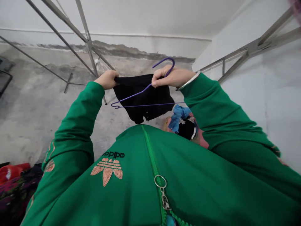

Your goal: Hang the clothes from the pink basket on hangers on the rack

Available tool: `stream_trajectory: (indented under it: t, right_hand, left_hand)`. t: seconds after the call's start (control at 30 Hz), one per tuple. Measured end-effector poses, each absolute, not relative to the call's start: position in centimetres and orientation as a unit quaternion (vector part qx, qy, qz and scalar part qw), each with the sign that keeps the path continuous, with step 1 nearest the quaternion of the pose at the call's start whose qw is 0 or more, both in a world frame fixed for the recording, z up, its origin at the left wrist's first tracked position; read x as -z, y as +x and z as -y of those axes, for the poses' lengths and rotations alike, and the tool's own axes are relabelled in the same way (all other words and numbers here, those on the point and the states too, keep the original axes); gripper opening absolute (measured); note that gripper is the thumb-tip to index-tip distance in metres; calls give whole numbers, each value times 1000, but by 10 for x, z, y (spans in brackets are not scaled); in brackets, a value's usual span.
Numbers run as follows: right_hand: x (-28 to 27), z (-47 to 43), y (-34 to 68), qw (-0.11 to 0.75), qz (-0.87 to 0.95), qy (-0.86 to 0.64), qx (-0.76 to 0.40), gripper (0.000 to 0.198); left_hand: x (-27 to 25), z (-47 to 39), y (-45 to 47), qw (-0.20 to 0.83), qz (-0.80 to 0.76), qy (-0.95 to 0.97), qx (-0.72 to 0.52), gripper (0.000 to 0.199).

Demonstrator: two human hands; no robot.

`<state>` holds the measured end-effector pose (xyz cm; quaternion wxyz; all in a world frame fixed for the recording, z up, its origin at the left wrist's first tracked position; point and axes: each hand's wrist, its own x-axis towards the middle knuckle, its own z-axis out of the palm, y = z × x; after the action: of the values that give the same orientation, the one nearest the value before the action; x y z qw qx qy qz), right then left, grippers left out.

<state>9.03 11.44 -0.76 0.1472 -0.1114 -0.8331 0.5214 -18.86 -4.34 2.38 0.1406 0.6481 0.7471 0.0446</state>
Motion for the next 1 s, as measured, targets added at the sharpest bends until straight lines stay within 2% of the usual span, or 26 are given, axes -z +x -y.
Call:
stream_trajectory:
  t: [0.2, 0.3, 0.47, 0.57, 0.67, 0.8, 0.87, 0.93, 1.0]
  right_hand:
    - [-6, -120, 106, 81, 889, -134, -430, 44]
    - [-22, -103, 109, 121, 879, -204, -414, 37]
    - [-33, -82, 114, 245, 833, -301, -396, 20]
    - [-26, -77, 116, 308, 810, -339, -365, 18]
    - [-16, -74, 118, 326, 816, -329, -345, 20]
    - [-11, -76, 126, 301, 839, -304, -337, 22]
    - [-12, -80, 132, 286, 849, -296, -332, 22]
    - [-13, -86, 139, 272, 856, -292, -330, 21]
    - [-14, -93, 147, 258, 858, -293, -334, 19]
  left_hand:
    - [-21, 52, -193, 130, -750, 648, -10, 11]
    - [-31, 54, -190, 107, -766, 634, -8, 23]
    - [-45, 65, -148, 14, -802, 596, -44, 45]
    - [-42, 74, -107, 33, -783, 620, -35, 51]
    - [-35, 74, -73, 68, -744, 665, -23, 51]
    - [-21, 49, -53, -24, -746, 651, -139, 61]
    - [-11, 30, -47, -21, -731, 660, -171, 55]
    - [2, 13, -39, 27, -699, 691, -180, 44]
    - [13, 0, -27, 59, -671, 714, -192, 42]
